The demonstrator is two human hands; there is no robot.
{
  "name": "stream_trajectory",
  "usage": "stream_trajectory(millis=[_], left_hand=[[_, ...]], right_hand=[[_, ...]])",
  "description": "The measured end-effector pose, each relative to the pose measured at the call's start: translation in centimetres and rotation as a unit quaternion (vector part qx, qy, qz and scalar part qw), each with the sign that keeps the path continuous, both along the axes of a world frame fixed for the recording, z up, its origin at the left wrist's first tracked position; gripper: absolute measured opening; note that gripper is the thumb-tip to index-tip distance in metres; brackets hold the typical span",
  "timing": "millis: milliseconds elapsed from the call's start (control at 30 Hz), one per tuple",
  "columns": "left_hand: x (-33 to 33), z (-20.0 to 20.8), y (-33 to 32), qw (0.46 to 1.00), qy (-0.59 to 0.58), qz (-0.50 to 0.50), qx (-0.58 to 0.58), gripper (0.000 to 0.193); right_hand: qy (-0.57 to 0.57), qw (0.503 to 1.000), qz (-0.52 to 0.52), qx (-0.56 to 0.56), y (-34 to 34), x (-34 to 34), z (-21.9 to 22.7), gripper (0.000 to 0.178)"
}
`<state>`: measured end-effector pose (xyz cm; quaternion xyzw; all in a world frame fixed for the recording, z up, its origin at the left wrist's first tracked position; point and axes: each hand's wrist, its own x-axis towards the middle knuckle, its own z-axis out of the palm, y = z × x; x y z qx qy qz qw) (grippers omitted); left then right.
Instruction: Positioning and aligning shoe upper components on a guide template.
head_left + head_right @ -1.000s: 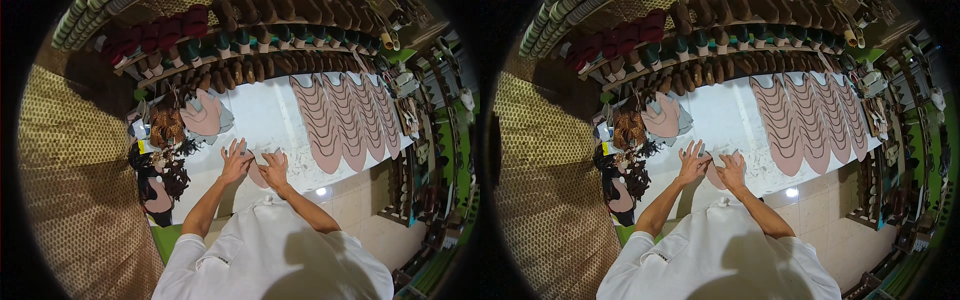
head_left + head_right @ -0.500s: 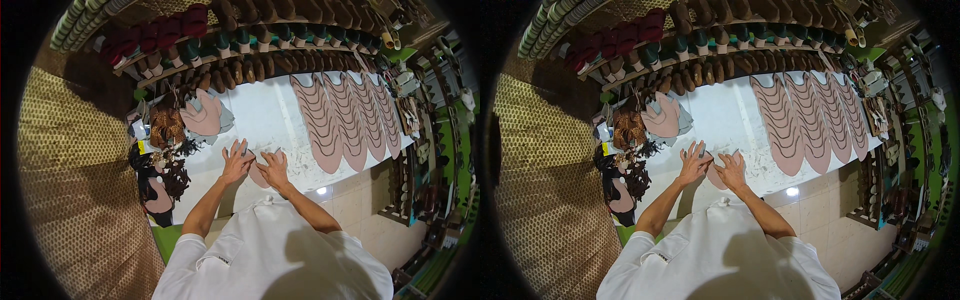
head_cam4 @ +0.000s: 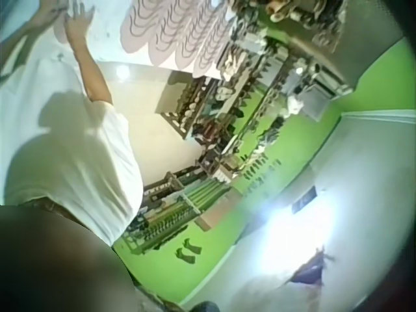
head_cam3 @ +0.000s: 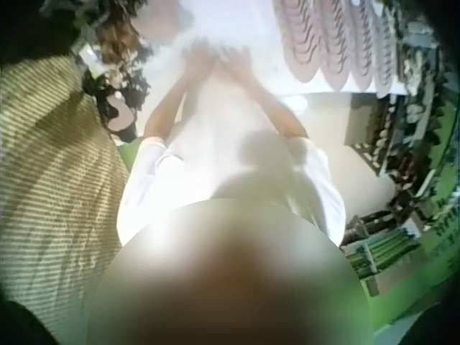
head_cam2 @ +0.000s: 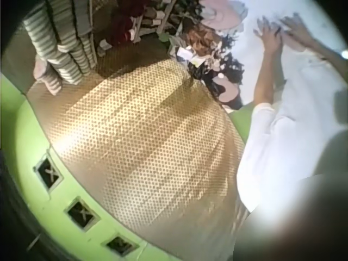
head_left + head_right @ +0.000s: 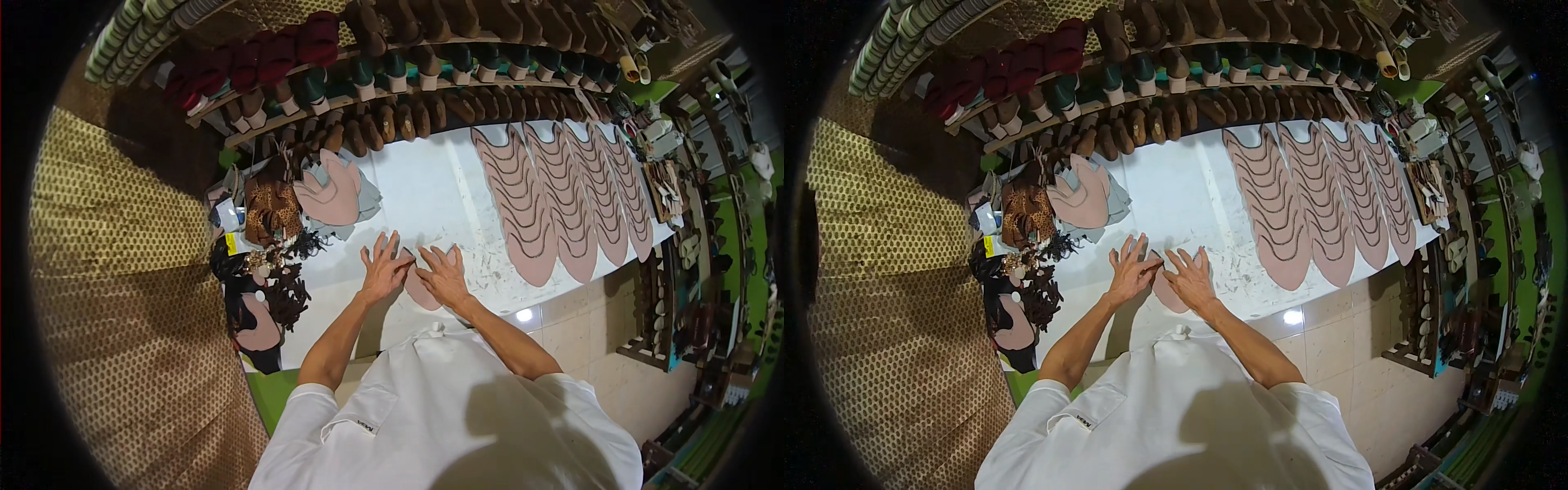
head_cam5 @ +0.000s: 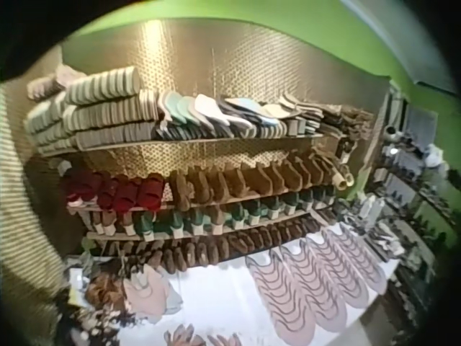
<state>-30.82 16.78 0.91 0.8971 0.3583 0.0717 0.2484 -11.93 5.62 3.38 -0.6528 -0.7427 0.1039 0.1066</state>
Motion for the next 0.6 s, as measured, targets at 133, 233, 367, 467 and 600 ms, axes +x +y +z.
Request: stream_trajectory(millis=[133, 233, 367, 467, 600], left_hand=[[0.0, -0.3, 0.0, 1.0, -0.018, -0.005, 0.019, 0.036], [0.1, -0.3, 0.1, 1.0, -0.014, 0.001, 0.006, 0.035], [0.1, -0.5, 0.2, 1.0, -0.01, 0.006, 0.004, 0.033], [0.4, -0.6, 0.2, 1.0, -0.004, 0.009, 0.011, 0.033], [0.3, -0.6, -0.2, 1.0, -0.005, 0.018, 0.0, 0.035]], right_hand=[[0.045, 0.998, -0.052, 0.012, -0.1, -0.2, 0.0, 0.037], [0.045, 0.997, -0.059, -0.004, 0.0, -0.1, 0.0, 0.041], [0.021, 0.997, -0.045, -0.066, 1.0, 0.1, 0.3, 0.047], [-0.005, 0.997, -0.039, -0.068, 2.0, 0.0, 0.5, 0.051], [0.04, 0.991, -0.068, -0.111, 2.1, 0.5, 1.0, 0.054]])
